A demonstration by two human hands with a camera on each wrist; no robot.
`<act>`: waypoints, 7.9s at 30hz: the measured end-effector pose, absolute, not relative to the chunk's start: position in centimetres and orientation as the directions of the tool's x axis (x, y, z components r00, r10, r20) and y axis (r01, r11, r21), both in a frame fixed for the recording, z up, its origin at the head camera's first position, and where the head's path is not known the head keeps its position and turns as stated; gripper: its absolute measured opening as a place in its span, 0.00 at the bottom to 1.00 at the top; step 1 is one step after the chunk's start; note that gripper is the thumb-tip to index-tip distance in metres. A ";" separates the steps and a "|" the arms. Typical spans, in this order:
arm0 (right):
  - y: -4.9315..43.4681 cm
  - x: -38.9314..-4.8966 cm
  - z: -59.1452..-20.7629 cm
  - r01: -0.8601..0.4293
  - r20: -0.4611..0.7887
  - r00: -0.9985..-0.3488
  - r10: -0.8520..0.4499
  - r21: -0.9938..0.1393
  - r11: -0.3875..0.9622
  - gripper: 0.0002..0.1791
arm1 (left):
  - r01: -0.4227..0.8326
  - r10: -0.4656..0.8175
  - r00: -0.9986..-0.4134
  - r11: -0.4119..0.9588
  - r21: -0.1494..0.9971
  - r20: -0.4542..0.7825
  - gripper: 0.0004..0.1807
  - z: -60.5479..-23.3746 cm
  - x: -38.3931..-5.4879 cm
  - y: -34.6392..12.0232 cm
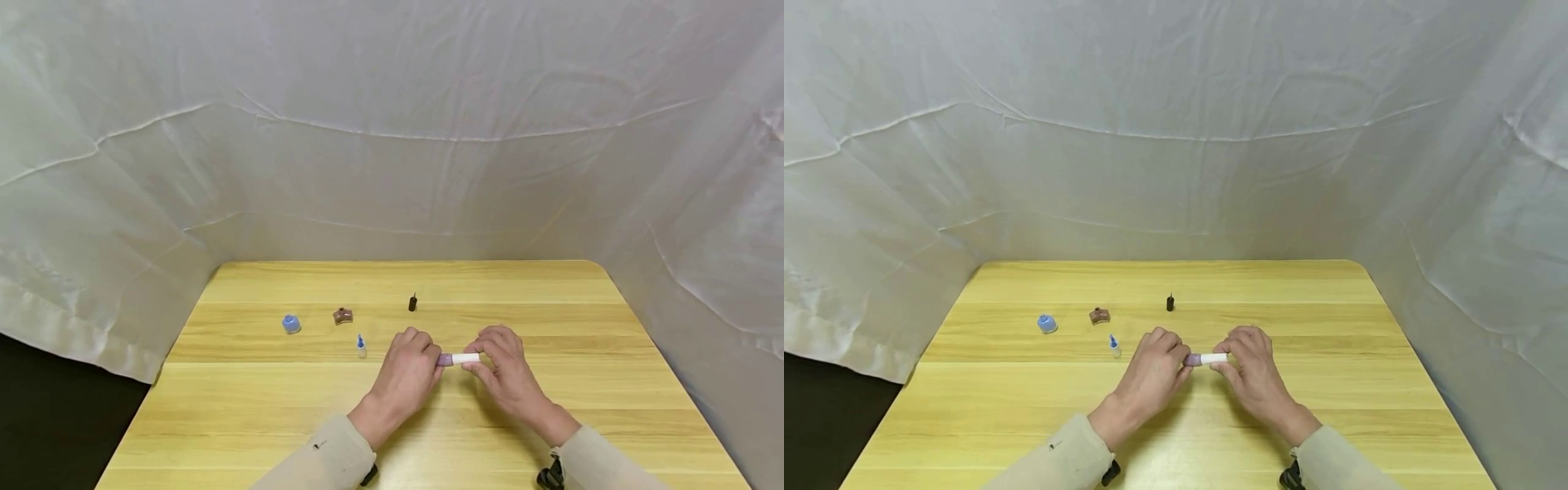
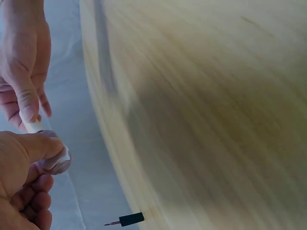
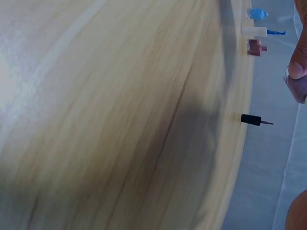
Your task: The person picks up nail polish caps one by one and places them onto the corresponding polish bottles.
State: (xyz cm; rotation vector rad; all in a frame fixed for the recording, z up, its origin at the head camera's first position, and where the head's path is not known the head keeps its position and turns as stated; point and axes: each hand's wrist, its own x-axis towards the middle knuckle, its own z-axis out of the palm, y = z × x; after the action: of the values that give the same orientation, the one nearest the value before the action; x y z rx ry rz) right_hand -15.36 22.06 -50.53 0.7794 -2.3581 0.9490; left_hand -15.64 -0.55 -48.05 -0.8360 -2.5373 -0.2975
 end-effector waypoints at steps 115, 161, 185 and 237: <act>30.9 -18.0 -52.1 -0.100 0.503 -0.861 0.069 -0.301 0.948 0.18 | 0.433 0.428 -0.900 0.863 0.258 0.080 0.18 -52.9 -19.8 8.7; 19.4 -17.3 -50.7 -0.470 0.585 -0.792 -0.173 -0.405 0.784 0.18 | 0.491 0.192 -0.815 0.729 0.477 0.546 0.15 -44.8 -16.2 -5.0; 15.6 -16.0 -52.4 -0.351 0.313 -0.928 -0.201 -0.558 0.751 0.18 | 0.046 -0.307 -0.881 0.702 0.710 0.360 0.14 -47.8 -16.9 -18.7; 12.3 -19.1 -53.1 -0.391 0.195 -0.919 -0.344 -0.571 0.722 0.17 | 0.039 0.044 -0.999 0.738 0.673 0.011 0.25 -54.2 -23.4 -24.8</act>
State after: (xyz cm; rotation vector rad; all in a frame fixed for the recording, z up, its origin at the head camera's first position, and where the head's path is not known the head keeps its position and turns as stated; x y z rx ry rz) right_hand -19.06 12.32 -53.11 0.6077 -2.8450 0.9699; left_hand -23.44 -24.76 -54.21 -0.0702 -2.9345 -1.1361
